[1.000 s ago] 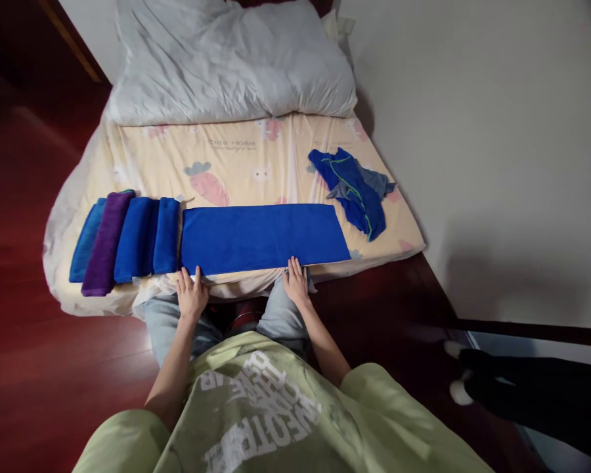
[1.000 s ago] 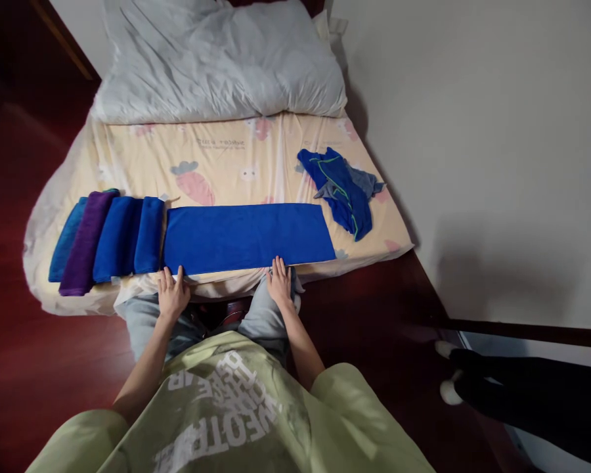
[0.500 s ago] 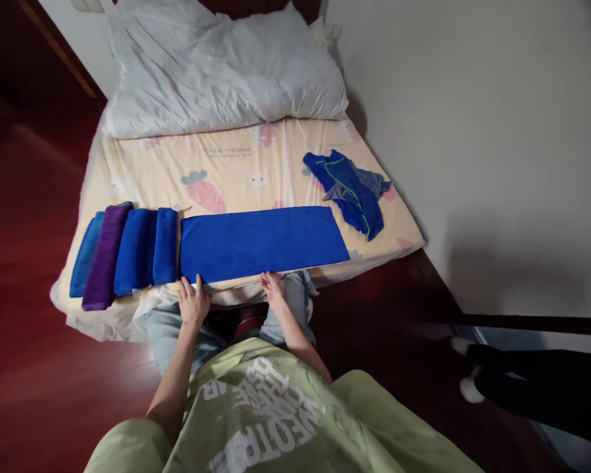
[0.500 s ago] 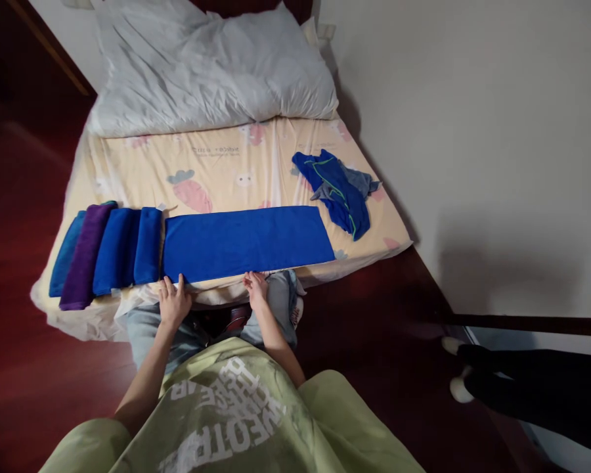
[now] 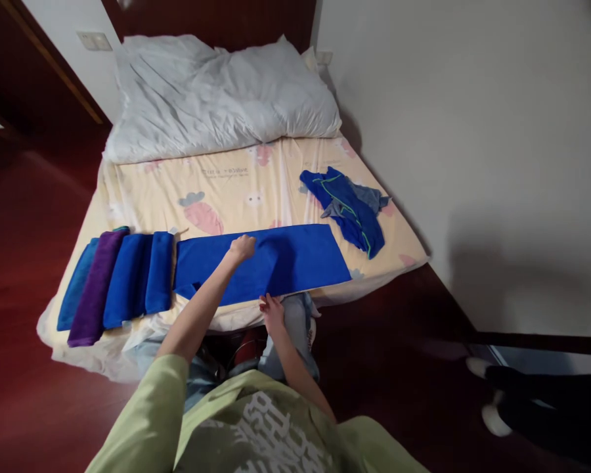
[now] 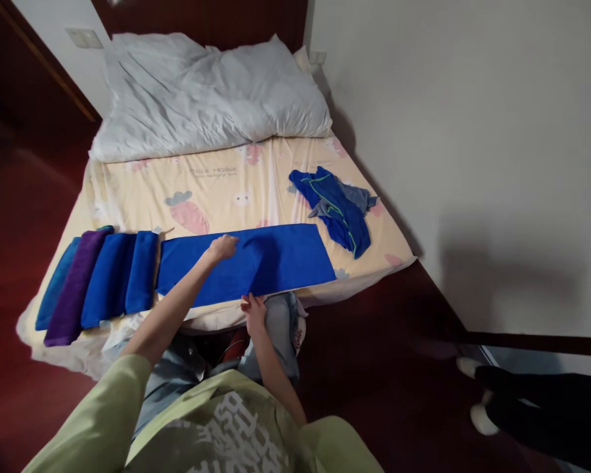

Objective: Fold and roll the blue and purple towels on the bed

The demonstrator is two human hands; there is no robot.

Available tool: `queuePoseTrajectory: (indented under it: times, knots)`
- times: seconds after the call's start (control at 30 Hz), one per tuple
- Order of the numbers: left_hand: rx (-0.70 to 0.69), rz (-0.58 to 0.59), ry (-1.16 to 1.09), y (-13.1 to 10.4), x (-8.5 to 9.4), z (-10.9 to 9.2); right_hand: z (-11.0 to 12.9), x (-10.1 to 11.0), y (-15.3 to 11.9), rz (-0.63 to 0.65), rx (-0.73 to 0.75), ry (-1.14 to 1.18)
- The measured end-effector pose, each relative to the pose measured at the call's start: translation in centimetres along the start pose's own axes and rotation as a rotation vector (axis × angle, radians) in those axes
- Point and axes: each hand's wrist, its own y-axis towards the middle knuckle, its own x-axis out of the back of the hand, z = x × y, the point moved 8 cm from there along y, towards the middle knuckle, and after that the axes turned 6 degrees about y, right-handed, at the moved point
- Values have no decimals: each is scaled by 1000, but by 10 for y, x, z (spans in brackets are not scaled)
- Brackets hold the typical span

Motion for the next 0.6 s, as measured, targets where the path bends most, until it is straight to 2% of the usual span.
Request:
queuePoseTrajectory:
  times: [0.07, 0.13, 0.2, 0.27, 0.33, 0.47, 0.53, 0.6]
  knots:
    - [-48, -11, -22, 36, 9, -12, -6, 8, -1, -33, -59, 40]
    - [-72, -18, -34, 58, 11, -17, -11, 13, -2, -43, -107, 57]
    - [-58, -22, -37, 65, 3, -10, -15, 16, -2, -30, -140, 55]
    - [-17, -5, -32, 53, -16, 11, -14, 19, -3, -18, -150, 37]
    - [38, 61, -18, 23, -44, 41, -12, 23, -3, -12, -149, -4]
    - [164, 254, 21, -72, -99, 106, -13, 28, -3, -9, -190, -47]
    - [211, 303, 31, -117, -113, 127, -14, 30, -5, -24, -225, -35]
    - [242, 334, 21, -152, -121, 138, -14, 30, -7, -46, -250, -34]
